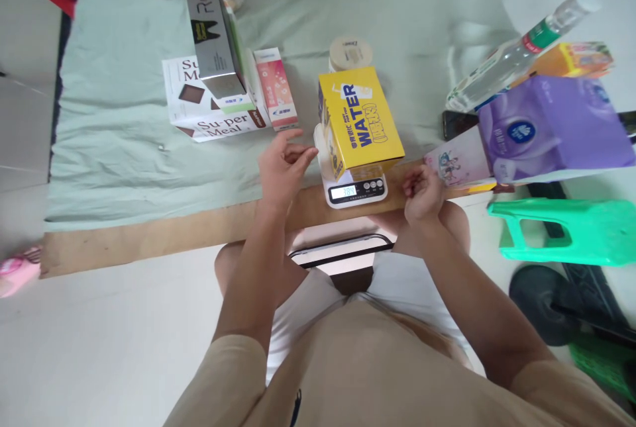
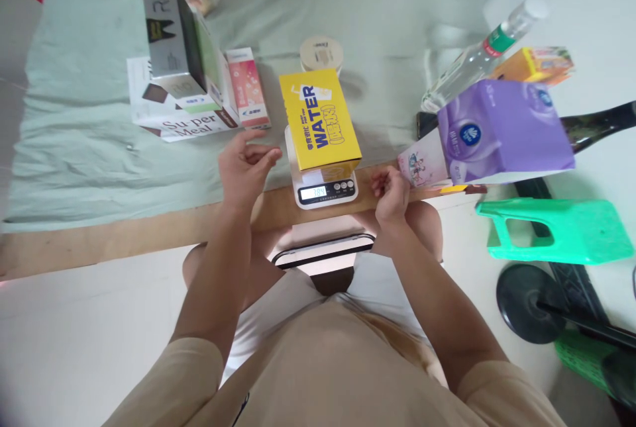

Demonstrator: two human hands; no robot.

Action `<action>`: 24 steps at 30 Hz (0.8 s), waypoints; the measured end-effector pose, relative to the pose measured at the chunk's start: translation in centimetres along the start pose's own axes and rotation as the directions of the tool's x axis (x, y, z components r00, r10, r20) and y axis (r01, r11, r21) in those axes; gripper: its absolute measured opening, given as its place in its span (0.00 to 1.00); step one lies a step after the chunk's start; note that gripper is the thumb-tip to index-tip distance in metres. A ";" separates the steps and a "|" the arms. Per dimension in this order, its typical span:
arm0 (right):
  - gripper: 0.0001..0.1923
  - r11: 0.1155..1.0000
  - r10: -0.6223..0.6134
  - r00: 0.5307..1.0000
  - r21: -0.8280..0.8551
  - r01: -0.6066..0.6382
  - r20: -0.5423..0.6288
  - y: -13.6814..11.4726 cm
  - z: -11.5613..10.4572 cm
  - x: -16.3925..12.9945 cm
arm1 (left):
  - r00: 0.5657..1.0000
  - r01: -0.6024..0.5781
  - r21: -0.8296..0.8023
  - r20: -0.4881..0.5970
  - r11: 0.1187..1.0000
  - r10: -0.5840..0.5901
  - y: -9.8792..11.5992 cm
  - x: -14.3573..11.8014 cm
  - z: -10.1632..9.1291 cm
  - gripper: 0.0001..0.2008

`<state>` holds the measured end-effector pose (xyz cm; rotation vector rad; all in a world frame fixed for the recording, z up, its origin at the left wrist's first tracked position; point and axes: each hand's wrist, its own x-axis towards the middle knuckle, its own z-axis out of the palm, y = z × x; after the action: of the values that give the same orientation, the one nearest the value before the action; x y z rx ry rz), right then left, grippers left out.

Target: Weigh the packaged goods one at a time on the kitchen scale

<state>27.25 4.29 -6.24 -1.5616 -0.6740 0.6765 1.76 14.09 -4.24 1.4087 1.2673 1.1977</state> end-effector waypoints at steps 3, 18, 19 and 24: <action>0.25 1.000 -0.002 1.000 0.002 0.002 0.000 -0.1 0.0 -0.1 | 0.999 0.024 0.047 -0.027 0.999 -0.022 0.2 -0.2 -0.1 0.15; 0.08 0.992 -0.104 0.993 -0.069 0.107 0.047 -4.3 -0.3 -1.1 | 0.987 -0.148 -0.096 0.047 0.984 0.153 1.9 -1.8 2.1 0.31; 0.07 0.989 -0.127 0.990 -0.067 0.131 0.067 -5.4 -0.2 -1.1 | 0.982 -0.143 -0.119 0.103 0.983 0.156 2.2 -2.3 2.2 0.33; 0.13 0.994 -0.053 0.972 -0.082 0.073 0.227 -10.7 2.3 0.1 | 0.940 -0.033 -0.143 0.332 0.989 0.079 3.0 -4.7 1.9 0.42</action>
<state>25.20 6.75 4.25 -1.5522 -0.9305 0.7919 4.07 9.13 -2.03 1.4823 0.8970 1.0061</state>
